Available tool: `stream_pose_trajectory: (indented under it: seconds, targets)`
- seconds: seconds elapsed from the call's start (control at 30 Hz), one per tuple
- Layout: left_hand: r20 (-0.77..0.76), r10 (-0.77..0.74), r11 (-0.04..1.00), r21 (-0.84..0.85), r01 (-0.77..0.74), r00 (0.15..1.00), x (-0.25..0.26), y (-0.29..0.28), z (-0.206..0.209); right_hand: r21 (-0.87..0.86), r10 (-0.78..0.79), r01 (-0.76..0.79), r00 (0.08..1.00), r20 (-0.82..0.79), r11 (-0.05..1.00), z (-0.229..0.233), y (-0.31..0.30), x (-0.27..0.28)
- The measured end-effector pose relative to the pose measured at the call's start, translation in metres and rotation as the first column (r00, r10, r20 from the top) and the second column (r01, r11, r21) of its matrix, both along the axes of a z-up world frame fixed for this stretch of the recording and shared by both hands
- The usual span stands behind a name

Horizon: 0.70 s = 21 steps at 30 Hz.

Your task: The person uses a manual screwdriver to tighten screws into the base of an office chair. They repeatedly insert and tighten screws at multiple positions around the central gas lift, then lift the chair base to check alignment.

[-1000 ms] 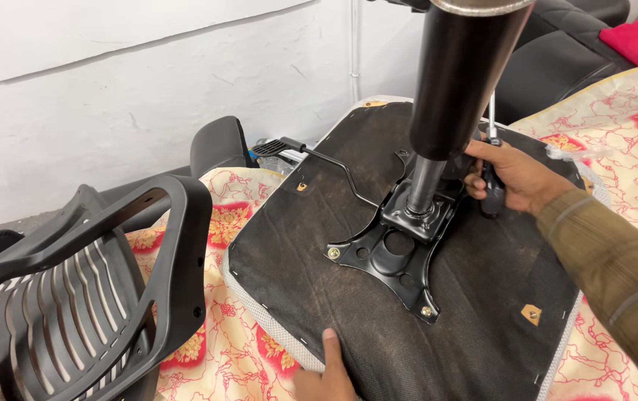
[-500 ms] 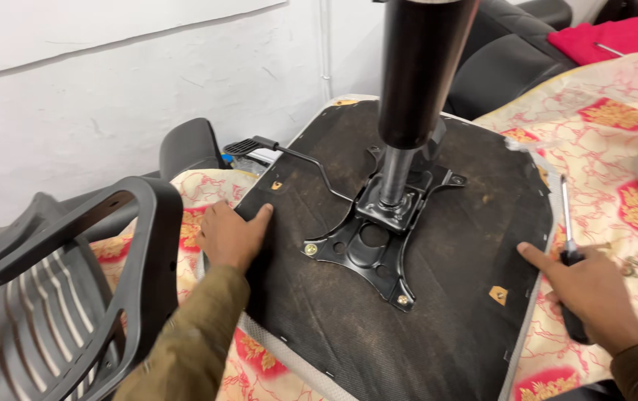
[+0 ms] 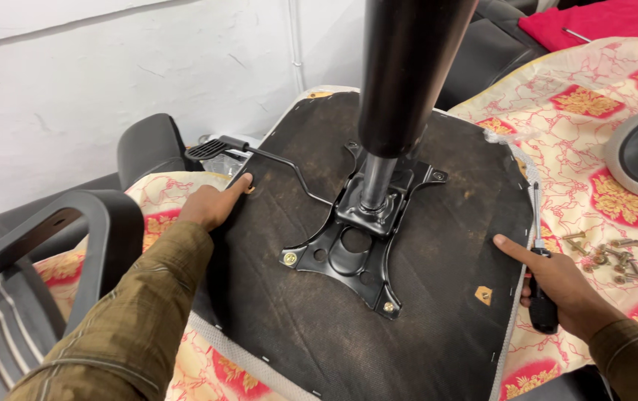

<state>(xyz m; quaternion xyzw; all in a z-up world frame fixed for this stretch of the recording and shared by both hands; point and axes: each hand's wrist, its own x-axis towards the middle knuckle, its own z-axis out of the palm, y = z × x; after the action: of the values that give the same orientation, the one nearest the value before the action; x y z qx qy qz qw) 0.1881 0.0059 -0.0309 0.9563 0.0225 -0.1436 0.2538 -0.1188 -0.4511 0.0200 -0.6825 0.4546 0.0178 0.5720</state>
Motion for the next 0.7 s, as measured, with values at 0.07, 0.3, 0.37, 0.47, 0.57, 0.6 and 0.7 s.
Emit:
stream_pose_trajectory:
  seconds: [0.07, 0.3, 0.37, 0.47, 0.57, 0.6, 0.7]
  targets:
    - [-0.003, -0.002, 0.999, 0.034, 0.002, 1.0, 0.003, -0.004, -0.001, -0.011, 0.027, -0.027, 1.0, 0.003, 1.0, -0.002, 0.0, -0.002]
    - [0.023, 0.033, 0.998, -0.052, -0.032, 0.999, -0.026, -0.001, 0.013, -0.105, 0.006, 0.002, 0.997, 0.078, 0.994, -0.015, -0.009, 0.006]
    - [0.021, 0.105, 0.994, -0.029, -0.104, 0.994, -0.042, 0.001, 0.019, -0.249, 0.065, -0.061, 0.998, 0.008, 0.966, -0.014, -0.021, 0.015]
    - [0.09, 0.204, 0.978, -0.07, -0.198, 0.975, -0.075, 0.004, 0.028, -0.338, 0.146, -0.157, 0.988, -0.058, 0.928, 0.0, -0.04, 0.043]
    - [0.067, 0.302, 0.951, -0.091, -0.296, 0.951, -0.113, -0.001, 0.041, -0.252, 0.186, -0.172, 0.982, 0.035, 0.952, 0.016, -0.051, 0.069]
    - [0.037, 0.337, 0.939, -0.087, -0.333, 0.941, -0.128, -0.004, 0.044, -0.202, 0.19, -0.17, 0.978, 0.088, 0.965, 0.022, -0.054, 0.077]
    - [-0.04, 0.472, 0.862, -0.186, -0.471, 0.88, -0.17, -0.016, 0.052, -0.16, 0.246, -0.23, 0.966, 0.085, 0.96, 0.032, -0.06, 0.097]
